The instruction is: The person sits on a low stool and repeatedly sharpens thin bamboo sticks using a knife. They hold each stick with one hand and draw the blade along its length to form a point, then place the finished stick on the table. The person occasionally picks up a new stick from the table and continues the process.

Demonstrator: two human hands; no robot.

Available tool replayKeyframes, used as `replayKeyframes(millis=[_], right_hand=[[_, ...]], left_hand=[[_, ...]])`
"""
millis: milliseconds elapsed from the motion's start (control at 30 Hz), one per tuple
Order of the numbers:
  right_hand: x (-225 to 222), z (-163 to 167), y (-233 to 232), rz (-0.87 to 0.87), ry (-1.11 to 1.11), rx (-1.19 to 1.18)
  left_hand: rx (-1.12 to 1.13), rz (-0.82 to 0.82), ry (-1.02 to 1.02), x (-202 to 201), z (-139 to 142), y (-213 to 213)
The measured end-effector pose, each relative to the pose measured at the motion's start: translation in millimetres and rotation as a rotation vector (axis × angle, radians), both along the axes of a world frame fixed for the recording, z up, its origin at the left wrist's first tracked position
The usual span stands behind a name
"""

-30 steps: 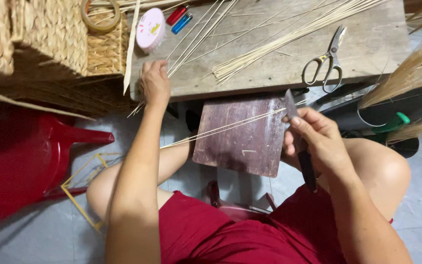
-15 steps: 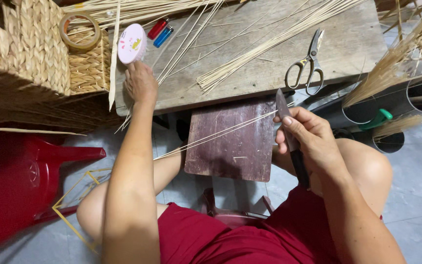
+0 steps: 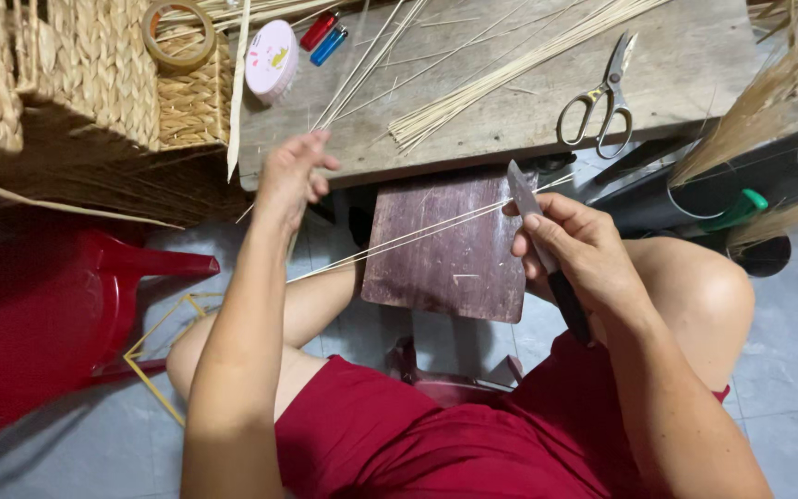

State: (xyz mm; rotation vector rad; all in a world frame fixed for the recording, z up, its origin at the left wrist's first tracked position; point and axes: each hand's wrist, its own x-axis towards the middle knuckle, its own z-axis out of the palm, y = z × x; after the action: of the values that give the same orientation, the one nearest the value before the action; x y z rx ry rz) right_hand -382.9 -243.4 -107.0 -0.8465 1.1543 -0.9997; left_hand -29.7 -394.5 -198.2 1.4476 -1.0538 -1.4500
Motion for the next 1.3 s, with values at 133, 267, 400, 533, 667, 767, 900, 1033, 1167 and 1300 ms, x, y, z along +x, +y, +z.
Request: replayKeyframes(millis=[133, 267, 400, 533, 667, 767, 900, 1033, 1167, 1300], right_hand=[[1, -7, -2, -0.004, 0.002, 0.046], [9, -21, -6, 0.085, 0.042, 0.058], [27, -40, -6, 0.245, 0.015, 0.113], [39, -54, -6, 0.357, -0.079, 0.06], [29, -55, -11, 0.25, -0.15, 0.108], [16, -47, -15, 0.136, -0.187, 0.032], [1, -32, -15, -0.024, -0.234, -0.043], [-7, -22, -12, -0.113, -0.268, -0.064], [-9, -20, -12, -0.146, -0.244, -0.061], [-13, -23, -12, -0.173, -0.21, -0.086]], left_hand=[[0.083, -0.166, 0.355, -13, 4, 38], [0.108, -0.178, 0.381, -44, 2, 81], [0.095, -0.324, 0.416, -75, -13, 119], [0.063, -0.404, 0.286, -85, -23, 149], [0.09, -0.454, 0.173, -73, -24, 174], [0.146, -0.483, 0.146, -54, -23, 189], [0.242, -0.509, 0.095, -26, -20, 209], [0.268, -0.481, 0.205, 4, -17, 229], [0.276, -0.33, 0.377, 30, -18, 244], [0.204, -0.289, 0.446, 50, -25, 244]])
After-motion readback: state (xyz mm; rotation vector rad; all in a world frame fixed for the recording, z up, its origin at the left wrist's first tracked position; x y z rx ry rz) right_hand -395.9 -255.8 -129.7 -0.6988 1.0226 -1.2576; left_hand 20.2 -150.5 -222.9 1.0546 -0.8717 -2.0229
